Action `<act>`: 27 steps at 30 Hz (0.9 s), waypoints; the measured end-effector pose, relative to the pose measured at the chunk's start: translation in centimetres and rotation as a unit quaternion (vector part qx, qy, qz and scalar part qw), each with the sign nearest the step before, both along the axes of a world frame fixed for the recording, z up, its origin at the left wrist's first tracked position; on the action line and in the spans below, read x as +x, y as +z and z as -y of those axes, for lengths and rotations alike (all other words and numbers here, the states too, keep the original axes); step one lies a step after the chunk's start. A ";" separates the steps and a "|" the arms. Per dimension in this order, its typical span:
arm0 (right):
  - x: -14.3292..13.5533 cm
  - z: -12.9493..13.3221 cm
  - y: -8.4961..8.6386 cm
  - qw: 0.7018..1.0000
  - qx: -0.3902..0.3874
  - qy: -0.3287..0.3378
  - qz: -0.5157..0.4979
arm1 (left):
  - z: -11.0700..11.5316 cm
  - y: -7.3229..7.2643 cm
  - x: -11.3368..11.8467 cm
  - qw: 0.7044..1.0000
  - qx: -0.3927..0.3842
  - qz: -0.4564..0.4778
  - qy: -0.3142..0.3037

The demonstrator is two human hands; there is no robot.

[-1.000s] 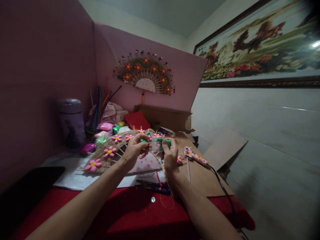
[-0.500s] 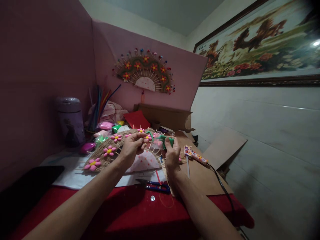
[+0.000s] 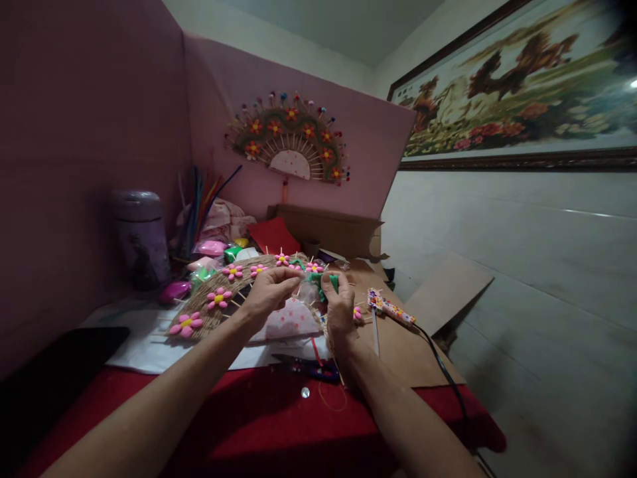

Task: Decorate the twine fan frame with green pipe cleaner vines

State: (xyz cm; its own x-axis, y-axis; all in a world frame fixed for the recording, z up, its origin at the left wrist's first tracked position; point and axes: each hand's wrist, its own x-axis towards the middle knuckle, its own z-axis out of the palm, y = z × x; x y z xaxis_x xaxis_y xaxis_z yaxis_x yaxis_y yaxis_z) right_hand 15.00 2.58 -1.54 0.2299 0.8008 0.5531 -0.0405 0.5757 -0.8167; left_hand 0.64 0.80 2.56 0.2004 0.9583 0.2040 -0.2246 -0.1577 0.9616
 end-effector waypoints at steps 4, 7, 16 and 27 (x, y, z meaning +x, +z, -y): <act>0.0 0.4 0.4 0.999 -0.002 -0.024 0.047 | 0.0 0.2 -0.1 0.999 -0.017 -0.039 0.007; 0.1 1.1 0.8 0.983 0.041 -0.122 0.132 | 0.0 0.2 -0.1 0.999 -0.008 -0.037 0.018; -1.0 3.3 0.8 0.915 0.205 -0.132 0.321 | 0.3 -0.1 0.4 0.998 0.014 0.001 0.067; -0.9 2.6 0.2 0.933 0.140 -0.171 0.284 | 0.4 -0.5 0.6 0.932 0.228 -0.223 0.176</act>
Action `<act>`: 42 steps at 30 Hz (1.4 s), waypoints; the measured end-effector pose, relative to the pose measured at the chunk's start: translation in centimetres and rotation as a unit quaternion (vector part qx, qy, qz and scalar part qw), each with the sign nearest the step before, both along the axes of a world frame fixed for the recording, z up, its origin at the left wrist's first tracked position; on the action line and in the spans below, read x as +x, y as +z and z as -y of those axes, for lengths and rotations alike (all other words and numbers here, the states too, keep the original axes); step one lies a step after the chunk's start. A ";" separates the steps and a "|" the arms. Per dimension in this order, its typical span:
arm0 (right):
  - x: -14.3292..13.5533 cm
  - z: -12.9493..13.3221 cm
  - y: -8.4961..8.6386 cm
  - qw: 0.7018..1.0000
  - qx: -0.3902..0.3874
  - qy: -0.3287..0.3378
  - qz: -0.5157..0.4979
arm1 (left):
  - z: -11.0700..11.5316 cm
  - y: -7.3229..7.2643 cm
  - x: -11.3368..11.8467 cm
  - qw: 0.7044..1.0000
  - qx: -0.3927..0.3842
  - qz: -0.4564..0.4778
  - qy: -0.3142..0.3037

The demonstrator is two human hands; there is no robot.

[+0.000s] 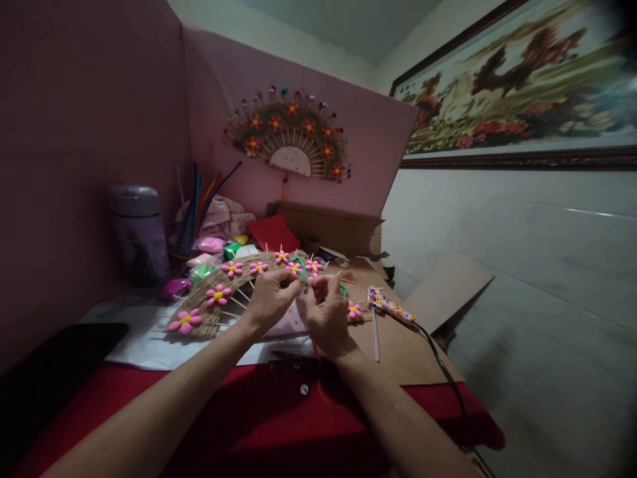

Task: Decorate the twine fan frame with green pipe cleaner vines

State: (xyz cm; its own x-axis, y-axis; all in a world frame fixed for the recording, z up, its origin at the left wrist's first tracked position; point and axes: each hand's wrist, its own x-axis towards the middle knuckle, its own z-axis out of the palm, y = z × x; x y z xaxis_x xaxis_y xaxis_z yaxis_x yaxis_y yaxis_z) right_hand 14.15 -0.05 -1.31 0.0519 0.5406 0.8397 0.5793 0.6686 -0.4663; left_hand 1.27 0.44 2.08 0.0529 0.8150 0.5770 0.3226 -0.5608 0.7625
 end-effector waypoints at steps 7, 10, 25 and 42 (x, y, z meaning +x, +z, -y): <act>0.3 -0.4 0.1 0.997 0.048 0.021 0.060 | 0.2 -0.3 0.0 0.995 0.050 -0.086 0.032; 0.3 -0.5 0.1 0.996 0.046 0.043 0.062 | 0.2 -0.3 -0.1 0.994 0.061 -0.096 0.006; 0.1 -0.6 0.9 0.944 -0.092 0.186 -0.255 | -0.7 1.0 -1.5 0.975 -0.098 0.155 -0.124; -0.2 -0.8 0.2 0.951 -0.112 0.210 -0.197 | -0.9 0.6 -1.5 0.995 0.004 0.096 0.038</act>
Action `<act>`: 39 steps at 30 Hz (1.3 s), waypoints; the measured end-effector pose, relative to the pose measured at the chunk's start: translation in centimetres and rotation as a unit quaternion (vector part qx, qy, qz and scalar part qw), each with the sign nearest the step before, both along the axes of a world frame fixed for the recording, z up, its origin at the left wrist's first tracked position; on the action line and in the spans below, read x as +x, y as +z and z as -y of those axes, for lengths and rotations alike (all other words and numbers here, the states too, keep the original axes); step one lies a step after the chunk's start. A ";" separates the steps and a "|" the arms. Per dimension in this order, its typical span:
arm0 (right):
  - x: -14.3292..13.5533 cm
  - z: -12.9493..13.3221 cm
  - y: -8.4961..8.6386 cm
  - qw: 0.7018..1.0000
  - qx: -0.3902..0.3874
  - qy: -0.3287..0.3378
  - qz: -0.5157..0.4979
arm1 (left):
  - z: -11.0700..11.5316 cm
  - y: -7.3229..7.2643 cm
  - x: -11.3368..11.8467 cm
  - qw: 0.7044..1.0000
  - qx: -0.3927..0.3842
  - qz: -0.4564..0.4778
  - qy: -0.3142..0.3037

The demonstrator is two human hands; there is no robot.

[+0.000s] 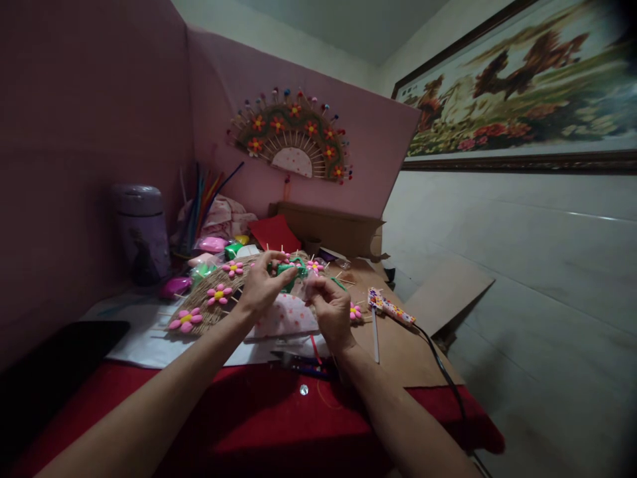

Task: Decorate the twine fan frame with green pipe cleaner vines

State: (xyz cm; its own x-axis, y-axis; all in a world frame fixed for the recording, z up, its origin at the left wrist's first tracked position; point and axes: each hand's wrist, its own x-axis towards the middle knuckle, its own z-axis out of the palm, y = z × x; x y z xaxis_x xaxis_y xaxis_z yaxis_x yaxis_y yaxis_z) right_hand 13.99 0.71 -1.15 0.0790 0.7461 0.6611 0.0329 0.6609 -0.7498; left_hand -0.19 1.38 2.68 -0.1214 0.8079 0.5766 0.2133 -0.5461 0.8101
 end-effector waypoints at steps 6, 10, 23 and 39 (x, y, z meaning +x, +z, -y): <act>0.3 0.4 0.0 0.969 0.132 -0.129 0.163 | 1.3 -0.3 0.8 0.935 0.192 -0.287 0.085; 0.4 0.7 0.2 0.953 0.179 -0.165 0.178 | 1.8 -0.7 1.5 0.911 0.179 -0.356 0.103; 1.2 0.2 -0.8 0.927 0.237 -0.167 0.240 | 2.1 -0.9 1.7 0.895 0.153 -0.397 0.135; 0.7 1.0 0.7 0.949 0.198 -0.118 0.216 | 2.0 -0.8 1.3 0.924 0.256 -0.282 -0.028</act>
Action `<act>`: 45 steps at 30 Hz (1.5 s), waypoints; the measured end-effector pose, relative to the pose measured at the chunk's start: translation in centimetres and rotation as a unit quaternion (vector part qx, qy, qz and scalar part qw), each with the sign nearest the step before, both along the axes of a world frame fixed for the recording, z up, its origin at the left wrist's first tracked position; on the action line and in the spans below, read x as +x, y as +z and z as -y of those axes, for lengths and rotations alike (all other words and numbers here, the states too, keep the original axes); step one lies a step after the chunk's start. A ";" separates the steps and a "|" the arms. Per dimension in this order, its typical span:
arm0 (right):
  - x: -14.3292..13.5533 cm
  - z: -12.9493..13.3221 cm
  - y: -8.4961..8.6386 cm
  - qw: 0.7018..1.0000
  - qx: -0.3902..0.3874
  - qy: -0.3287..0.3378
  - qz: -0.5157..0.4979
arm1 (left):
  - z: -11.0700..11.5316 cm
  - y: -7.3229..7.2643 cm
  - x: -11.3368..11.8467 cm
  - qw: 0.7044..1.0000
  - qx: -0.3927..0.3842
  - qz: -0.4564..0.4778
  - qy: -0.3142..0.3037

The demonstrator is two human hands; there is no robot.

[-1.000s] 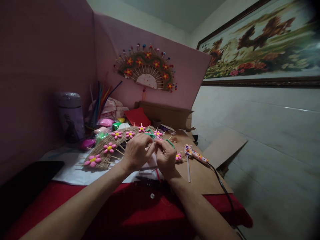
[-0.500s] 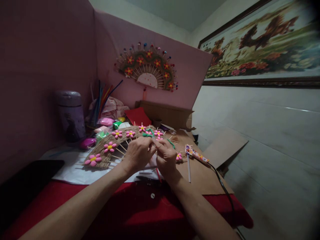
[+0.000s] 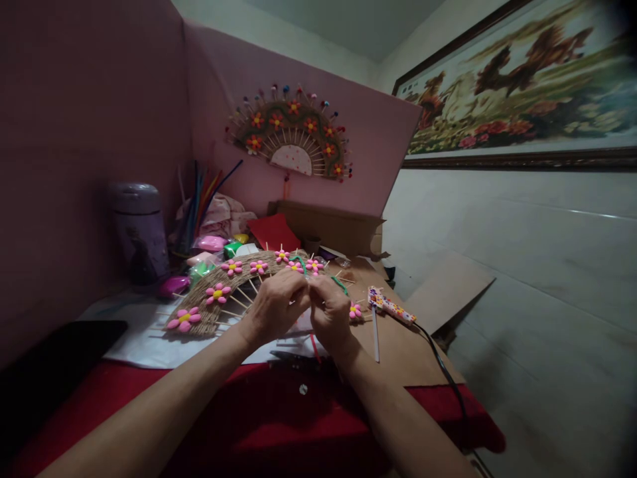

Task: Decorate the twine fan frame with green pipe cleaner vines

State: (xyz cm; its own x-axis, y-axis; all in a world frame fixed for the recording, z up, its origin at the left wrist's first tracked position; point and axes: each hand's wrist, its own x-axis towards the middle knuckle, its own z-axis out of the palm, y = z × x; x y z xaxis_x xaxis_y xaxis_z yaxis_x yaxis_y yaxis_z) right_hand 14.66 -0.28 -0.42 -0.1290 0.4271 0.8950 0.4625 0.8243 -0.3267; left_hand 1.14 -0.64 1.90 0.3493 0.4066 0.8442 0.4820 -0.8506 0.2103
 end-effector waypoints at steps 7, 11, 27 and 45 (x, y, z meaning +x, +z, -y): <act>0.0 0.0 -0.1 0.997 -0.007 0.002 -0.080 | -0.5 1.4 -1.1 0.975 -0.112 0.182 0.061; -0.1 -0.3 -0.5 0.989 -0.056 0.024 -0.132 | -1.4 1.3 -1.7 0.911 -0.349 0.191 -0.110; -0.1 -1.1 -1.5 0.957 -0.125 0.133 -0.224 | -1.2 1.4 -1.0 0.828 -0.427 0.319 -0.174; -0.1 -1.4 -1.1 0.977 -0.091 0.097 -0.165 | -1.6 1.3 -1.1 0.887 -0.348 0.275 -0.130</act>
